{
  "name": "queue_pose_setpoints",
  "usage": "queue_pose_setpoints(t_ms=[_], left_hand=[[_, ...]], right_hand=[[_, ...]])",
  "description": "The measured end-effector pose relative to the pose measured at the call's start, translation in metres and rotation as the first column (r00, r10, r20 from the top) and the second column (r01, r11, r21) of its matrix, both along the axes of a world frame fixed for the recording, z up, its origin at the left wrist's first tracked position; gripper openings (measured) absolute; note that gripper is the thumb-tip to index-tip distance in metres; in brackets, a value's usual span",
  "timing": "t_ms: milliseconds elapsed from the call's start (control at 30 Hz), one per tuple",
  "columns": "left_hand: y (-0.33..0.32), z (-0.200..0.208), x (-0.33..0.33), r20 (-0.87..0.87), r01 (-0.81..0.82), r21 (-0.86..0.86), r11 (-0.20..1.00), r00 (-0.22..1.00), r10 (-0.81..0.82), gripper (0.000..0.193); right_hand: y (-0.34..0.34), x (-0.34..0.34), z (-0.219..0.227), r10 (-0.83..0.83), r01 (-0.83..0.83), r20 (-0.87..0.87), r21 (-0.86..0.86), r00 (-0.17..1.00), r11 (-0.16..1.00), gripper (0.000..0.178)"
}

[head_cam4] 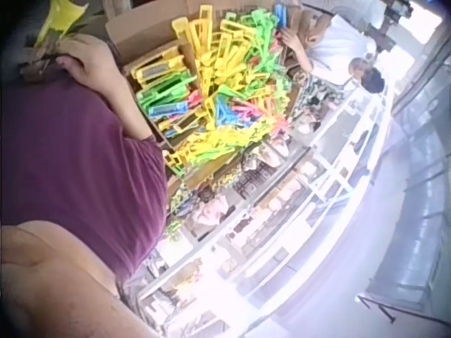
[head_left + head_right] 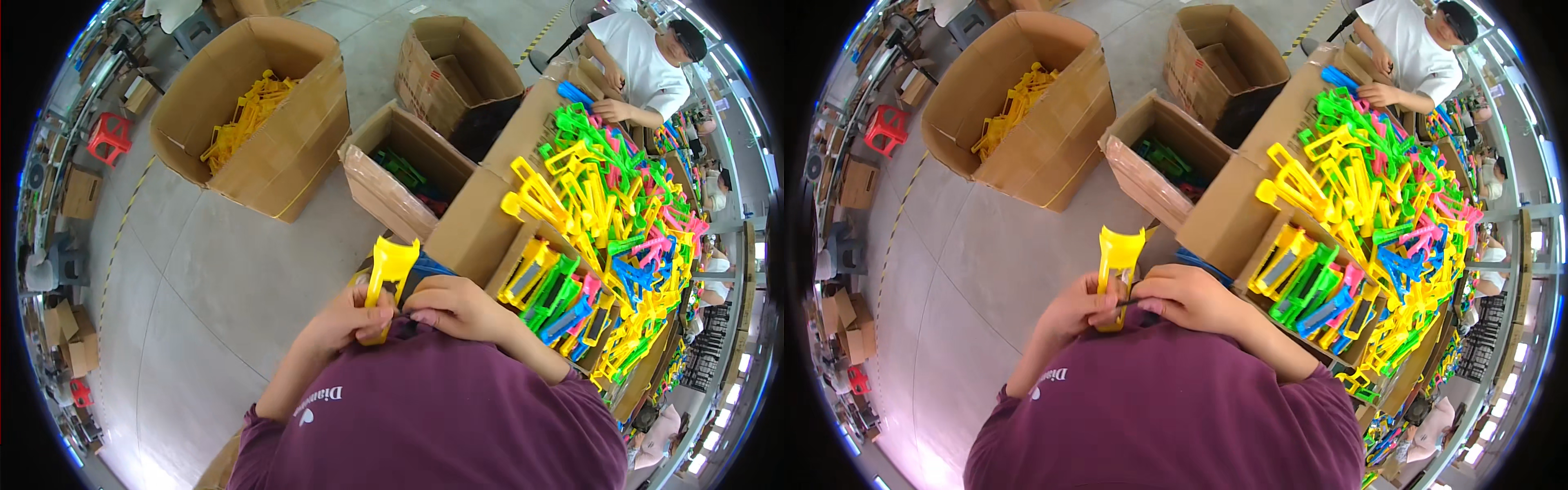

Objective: The person assembles plastic light casings by fitting rectangular black panels into each casing by hand, then places the assembled pieces into a cardboard box.

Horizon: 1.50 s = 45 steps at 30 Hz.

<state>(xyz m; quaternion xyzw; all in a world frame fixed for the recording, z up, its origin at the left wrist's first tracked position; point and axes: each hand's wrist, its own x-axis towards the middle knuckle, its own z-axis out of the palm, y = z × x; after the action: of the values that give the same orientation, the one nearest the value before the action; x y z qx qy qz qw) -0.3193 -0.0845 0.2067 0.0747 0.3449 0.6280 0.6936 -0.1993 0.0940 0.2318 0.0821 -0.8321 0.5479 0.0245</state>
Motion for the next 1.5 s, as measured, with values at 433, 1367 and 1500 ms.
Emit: queue_pose_setpoints(t_ms=[433, 1367, 1500], left_hand=[[-0.077, -0.107, -0.06, 0.299, -0.472, -0.29, 0.832, 0.781, 0.548, 0.02], [-0.094, -0.129, -0.038, -0.266, -0.9, -0.239, 0.365, 0.422, 0.866, 0.026], [-0.096, -0.132, -0.023, -0.246, -0.91, -0.198, 0.363, 0.405, 0.881, 0.034]], right_hand=[[-0.069, -0.159, -0.062, 0.298, -0.417, 0.362, 0.318, 0.883, 0.851, 0.018], [-0.153, -0.158, -0.124, -0.059, 0.179, 0.737, -0.086, 0.674, 0.98, 0.013], [-0.152, -0.159, -0.118, 0.027, 0.085, 0.746, -0.111, 0.665, 0.99, 0.013]])
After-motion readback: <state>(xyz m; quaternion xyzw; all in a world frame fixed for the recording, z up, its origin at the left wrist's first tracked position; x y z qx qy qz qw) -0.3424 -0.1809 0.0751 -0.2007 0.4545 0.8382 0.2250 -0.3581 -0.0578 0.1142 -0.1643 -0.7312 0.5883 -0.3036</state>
